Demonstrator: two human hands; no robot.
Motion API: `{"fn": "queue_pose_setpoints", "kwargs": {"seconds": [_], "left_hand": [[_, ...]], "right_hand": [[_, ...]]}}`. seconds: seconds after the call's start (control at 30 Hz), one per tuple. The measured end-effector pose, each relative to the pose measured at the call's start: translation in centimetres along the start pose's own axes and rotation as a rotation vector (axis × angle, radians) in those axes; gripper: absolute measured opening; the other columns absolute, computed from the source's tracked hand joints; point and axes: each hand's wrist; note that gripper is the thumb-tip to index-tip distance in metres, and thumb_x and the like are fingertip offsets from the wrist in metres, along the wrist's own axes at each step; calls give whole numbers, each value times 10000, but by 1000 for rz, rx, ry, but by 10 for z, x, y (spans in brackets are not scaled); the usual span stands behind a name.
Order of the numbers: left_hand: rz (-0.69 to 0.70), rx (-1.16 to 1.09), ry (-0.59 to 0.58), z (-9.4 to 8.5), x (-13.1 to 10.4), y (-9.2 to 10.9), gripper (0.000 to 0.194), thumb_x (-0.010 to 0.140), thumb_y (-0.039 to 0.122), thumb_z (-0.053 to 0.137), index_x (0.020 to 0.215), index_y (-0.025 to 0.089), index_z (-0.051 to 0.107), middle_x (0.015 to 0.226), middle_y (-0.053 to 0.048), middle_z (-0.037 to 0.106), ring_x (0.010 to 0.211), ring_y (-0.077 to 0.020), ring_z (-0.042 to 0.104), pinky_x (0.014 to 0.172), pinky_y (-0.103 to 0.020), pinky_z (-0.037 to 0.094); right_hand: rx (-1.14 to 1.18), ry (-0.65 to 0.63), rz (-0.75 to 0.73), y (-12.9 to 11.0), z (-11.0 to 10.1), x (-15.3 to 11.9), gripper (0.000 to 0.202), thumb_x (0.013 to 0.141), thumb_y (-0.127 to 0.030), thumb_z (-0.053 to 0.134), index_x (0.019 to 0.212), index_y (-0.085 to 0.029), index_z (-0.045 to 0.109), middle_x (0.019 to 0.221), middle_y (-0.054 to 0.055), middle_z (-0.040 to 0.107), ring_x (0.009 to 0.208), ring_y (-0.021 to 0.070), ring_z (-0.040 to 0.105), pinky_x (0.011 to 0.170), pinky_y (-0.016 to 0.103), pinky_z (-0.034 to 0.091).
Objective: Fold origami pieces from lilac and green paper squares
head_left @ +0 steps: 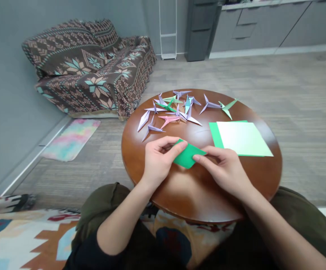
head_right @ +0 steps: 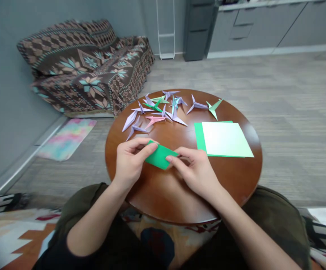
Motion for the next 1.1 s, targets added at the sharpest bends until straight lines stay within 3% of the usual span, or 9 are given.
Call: {"fn": "queue_pose_setpoints", "kwargs": {"seconds": [0.4, 0.6, 0.77, 0.93, 1.1], "left_hand": [[14, 23, 37, -2, 1, -2, 91, 779, 264, 876, 764, 191, 824, 731, -8, 792, 644, -119, 695, 605, -193, 562], [-10, 19, -65, -1, 2, 0, 110, 761, 249, 881, 816, 182, 813, 784, -8, 793, 685, -125, 702, 643, -199, 572], [-122, 72, -184, -4, 2, -5, 196, 751, 300, 889, 812, 154, 772, 721, 1, 737, 639, -132, 664, 623, -228, 565], [-168, 5, -130, -5, 5, -8, 293, 705, 351, 925, 806, 148, 740, 762, -18, 776, 665, -158, 710, 635, -246, 597], [-194, -74, -112, -4, 8, -9, 378, 656, 374, 960, 858, 149, 733, 794, -43, 809, 700, -195, 761, 659, -272, 635]], "right_hand": [[7, -31, 58, 0, 0, 1, 235, 938, -334, 696, 750, -196, 719, 727, 5, 745, 668, 171, 641, 652, 281, 474], [-2, -35, 65, 4, 1, 1, 265, 957, -350, 682, 738, -201, 694, 713, -2, 716, 682, 172, 636, 664, 286, 474], [19, 66, 44, 4, 1, 2, 225, 932, -320, 729, 742, -207, 685, 706, -7, 714, 659, 157, 650, 629, 262, 494], [178, 267, -60, 1, -1, 3, 108, 940, -272, 751, 938, -241, 648, 792, -22, 751, 728, 157, 733, 694, 256, 570], [123, 245, -140, -1, 0, 2, 71, 966, -238, 717, 915, -243, 666, 827, -8, 749, 753, 153, 740, 723, 259, 595]]}}
Point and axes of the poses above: each hand's wrist, its own x-axis towards the middle knuckle, its own z-axis out of the palm, y = z × x
